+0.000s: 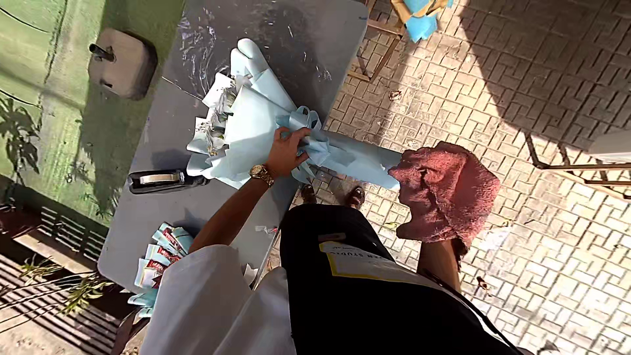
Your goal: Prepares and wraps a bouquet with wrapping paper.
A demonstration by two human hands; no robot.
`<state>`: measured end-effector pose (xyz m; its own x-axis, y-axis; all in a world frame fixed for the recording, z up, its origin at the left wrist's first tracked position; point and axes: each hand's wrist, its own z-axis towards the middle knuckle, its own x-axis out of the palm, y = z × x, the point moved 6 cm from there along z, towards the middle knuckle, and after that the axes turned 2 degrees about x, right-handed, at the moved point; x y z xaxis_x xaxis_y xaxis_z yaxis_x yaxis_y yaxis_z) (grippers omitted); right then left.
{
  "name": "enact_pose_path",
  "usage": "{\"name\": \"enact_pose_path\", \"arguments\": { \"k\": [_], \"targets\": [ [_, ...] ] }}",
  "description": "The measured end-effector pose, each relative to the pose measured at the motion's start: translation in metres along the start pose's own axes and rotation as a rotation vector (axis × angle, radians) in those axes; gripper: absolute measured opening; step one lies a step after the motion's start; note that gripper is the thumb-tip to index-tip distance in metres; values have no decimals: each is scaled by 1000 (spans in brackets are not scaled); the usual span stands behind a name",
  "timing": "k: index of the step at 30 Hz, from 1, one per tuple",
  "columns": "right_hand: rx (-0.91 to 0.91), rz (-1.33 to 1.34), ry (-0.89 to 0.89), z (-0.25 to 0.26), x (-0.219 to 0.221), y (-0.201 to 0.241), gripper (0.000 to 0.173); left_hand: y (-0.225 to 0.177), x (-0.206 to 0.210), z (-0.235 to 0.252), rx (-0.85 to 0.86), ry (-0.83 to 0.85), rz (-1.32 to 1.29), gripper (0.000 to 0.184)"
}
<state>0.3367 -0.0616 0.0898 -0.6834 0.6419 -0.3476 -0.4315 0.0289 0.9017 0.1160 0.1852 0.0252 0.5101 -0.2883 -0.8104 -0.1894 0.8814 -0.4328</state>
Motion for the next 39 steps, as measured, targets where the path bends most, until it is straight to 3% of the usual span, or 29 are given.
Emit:
{"name": "enact_pose_path", "arguments": {
  "k": [5, 9, 11, 13, 15, 17, 20, 24, 27, 29, 31, 34, 37, 39],
  "targets": [
    [-60, 53, 13, -2, 8, 11, 23, 0, -10, -3, 9, -283, 203, 7],
    [82, -98, 151, -5, 11, 5, 23, 5, -8, 0, -228, -150, 220, 14],
    [104, -140, 187, -6, 11, 2, 24, 5, -2, -2, -496, -2, 162, 27],
    [116, -100, 187, -2, 8, -3, 25, 2, 5, -7, -812, 97, 28, 54],
    [85, 36, 194, 4, 7, -6, 26, -4, 14, -13, -925, 4, -139, 78],
    [47, 113, 153, 11, 5, -1, 28, -11, 24, -16, -819, -178, -314, 91],
    [99, 159, 168, 11, 6, -6, 34, -19, 32, -13, -558, -224, -404, 76],
    [180, 110, 290, 5, 11, -21, 31, -35, 23, -9, -198, -8, -122, 61],
    [136, -141, 276, 7, 6, -24, 26, -32, 41, -15, 52, 309, 172, 89],
    [181, -113, 283, 5, 3, -29, 26, -28, 54, -13, 101, 532, 272, 109],
    [181, -76, 293, 1, -2, -27, 29, -24, 54, -5, 146, 603, 305, 97],
    [201, -208, 300, -15, -14, 0, 39, -21, 37, 9, 226, 359, 308, 59],
    [278, -201, 273, -22, -23, -5, 37, -10, 17, 21, 27, 175, 242, 31],
    [255, -175, 252, -27, -26, -16, 40, -2, 5, 19, -153, -34, 307, 35]
  ]
}}
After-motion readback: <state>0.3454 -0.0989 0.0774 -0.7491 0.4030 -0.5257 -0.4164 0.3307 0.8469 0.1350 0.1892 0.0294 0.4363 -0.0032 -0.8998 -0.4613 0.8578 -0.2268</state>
